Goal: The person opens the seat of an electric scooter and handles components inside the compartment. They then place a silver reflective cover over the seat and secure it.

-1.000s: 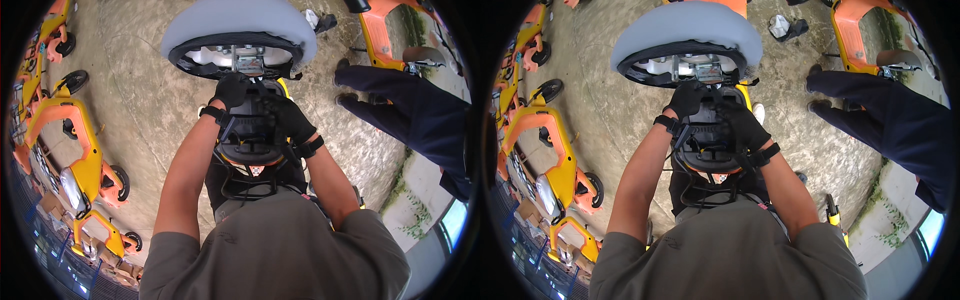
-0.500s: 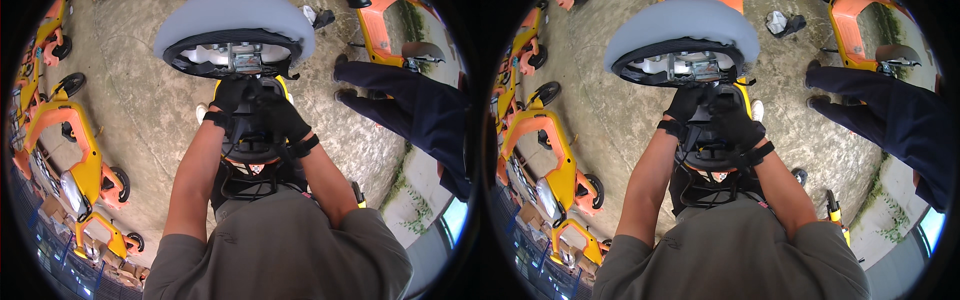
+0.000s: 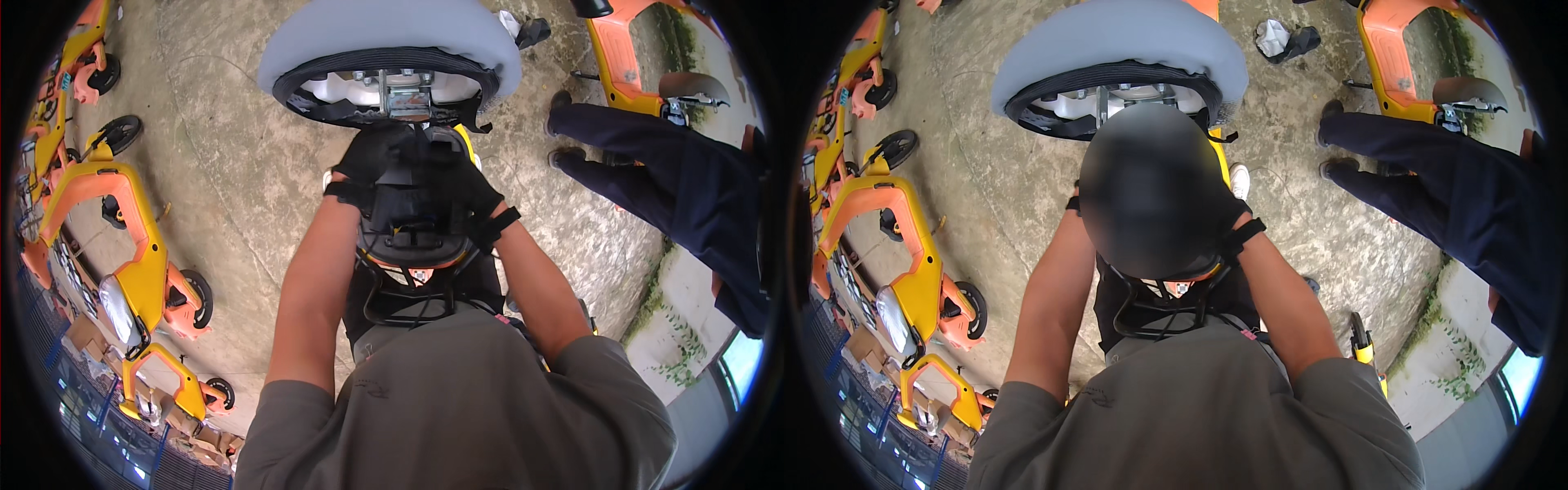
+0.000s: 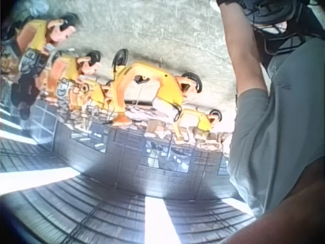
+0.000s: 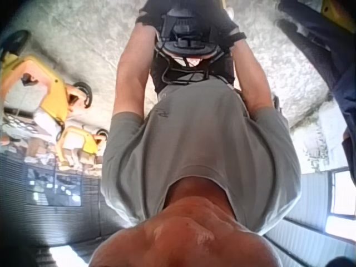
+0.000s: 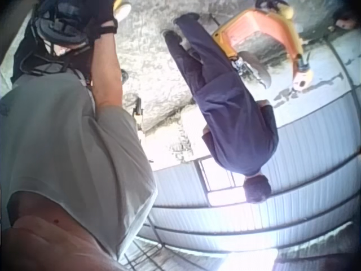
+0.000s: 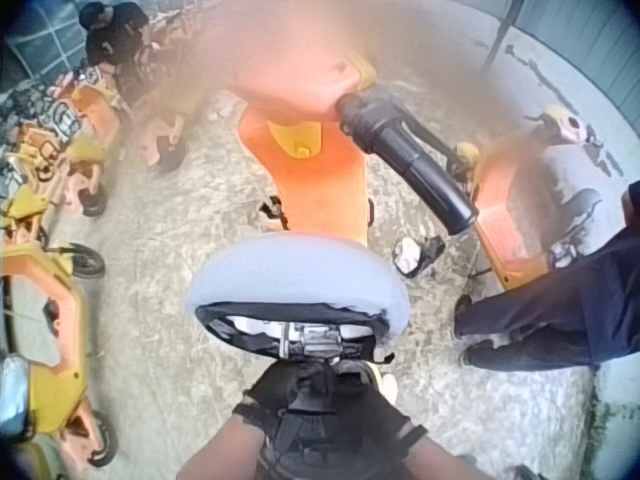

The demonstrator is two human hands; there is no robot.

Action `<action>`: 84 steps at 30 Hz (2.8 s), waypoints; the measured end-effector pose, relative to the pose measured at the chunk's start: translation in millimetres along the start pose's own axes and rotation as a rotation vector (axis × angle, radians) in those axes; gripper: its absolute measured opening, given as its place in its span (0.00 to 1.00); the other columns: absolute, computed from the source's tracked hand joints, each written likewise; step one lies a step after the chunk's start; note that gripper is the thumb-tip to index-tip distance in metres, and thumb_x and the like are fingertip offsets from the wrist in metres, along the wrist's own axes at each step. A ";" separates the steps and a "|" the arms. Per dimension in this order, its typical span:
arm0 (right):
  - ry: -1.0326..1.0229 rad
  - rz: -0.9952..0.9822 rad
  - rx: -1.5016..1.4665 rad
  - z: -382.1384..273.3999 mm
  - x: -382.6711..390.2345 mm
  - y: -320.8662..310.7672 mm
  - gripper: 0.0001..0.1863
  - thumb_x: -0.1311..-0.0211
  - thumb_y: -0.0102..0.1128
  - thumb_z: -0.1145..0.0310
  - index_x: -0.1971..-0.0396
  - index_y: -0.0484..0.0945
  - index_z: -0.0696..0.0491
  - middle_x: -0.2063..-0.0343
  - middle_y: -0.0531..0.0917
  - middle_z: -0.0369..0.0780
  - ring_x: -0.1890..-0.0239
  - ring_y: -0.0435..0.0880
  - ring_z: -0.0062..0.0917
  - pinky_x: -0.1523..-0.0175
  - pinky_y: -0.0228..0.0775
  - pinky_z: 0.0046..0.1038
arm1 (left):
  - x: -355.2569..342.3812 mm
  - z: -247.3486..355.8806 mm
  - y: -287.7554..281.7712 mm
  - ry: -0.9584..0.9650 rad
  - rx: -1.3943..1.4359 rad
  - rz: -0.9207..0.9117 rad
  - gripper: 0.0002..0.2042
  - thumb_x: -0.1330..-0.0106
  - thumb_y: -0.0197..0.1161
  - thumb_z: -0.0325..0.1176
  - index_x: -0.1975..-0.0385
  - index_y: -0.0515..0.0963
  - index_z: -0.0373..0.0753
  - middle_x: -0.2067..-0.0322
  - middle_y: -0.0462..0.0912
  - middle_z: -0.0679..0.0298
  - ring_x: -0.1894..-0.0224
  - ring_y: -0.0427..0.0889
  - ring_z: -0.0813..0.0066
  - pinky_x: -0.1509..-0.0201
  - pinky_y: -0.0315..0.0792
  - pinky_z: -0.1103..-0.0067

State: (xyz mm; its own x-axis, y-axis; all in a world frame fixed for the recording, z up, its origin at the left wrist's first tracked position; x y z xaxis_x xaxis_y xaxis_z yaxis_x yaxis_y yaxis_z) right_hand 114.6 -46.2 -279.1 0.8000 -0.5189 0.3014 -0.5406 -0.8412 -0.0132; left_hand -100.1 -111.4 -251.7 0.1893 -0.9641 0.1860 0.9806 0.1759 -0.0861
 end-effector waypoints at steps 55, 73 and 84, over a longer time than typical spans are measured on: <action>-0.279 0.044 0.548 -80.3 -29.3 10.7 0.12 0.37 0.55 0.69 0.59 0.79 0.59 0.60 0.83 0.42 0.55 0.81 0.29 0.49 0.71 0.30 | 9.6 2.5 4.2 -0.279 0.523 -0.067 0.09 0.35 0.53 0.23 0.57 0.73 0.38 0.70 0.74 0.68 0.67 0.73 0.83 0.68 0.69 0.85; 0.087 0.039 -0.018 -66.3 -55.3 14.8 0.13 0.45 0.58 0.69 0.60 0.80 0.55 0.65 0.84 0.44 0.63 0.83 0.31 0.58 0.73 0.29 | 11.7 12.8 -6.3 -0.423 0.589 -0.095 0.07 0.33 0.54 0.27 0.57 0.72 0.41 0.76 0.69 0.74 0.83 0.60 0.91 0.83 0.51 0.91; -0.329 -0.113 0.378 -58.3 -58.7 -1.5 0.22 0.56 0.65 0.64 0.58 0.78 0.53 0.64 0.82 0.44 0.61 0.82 0.39 0.55 0.73 0.33 | 13.2 -31.4 9.5 0.003 0.232 0.047 0.06 0.30 0.51 0.33 0.61 0.74 0.40 0.78 0.66 0.75 0.81 0.62 0.89 0.81 0.55 0.89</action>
State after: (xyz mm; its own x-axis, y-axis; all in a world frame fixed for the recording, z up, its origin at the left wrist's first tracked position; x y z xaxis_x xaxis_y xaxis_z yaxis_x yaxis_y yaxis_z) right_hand 53.2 -5.6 -241.2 0.9206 -0.3905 0.0060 -0.3624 -0.8598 -0.3598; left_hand -89.9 -128.7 -280.8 0.2355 -0.9542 0.1845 0.9560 0.2616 0.1327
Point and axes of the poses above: each hand's wrist, its own x-axis away from the middle knuckle, its own y-axis out of the palm, z = x × y, the point moved 1 cm from there along -x, towards the middle knuckle
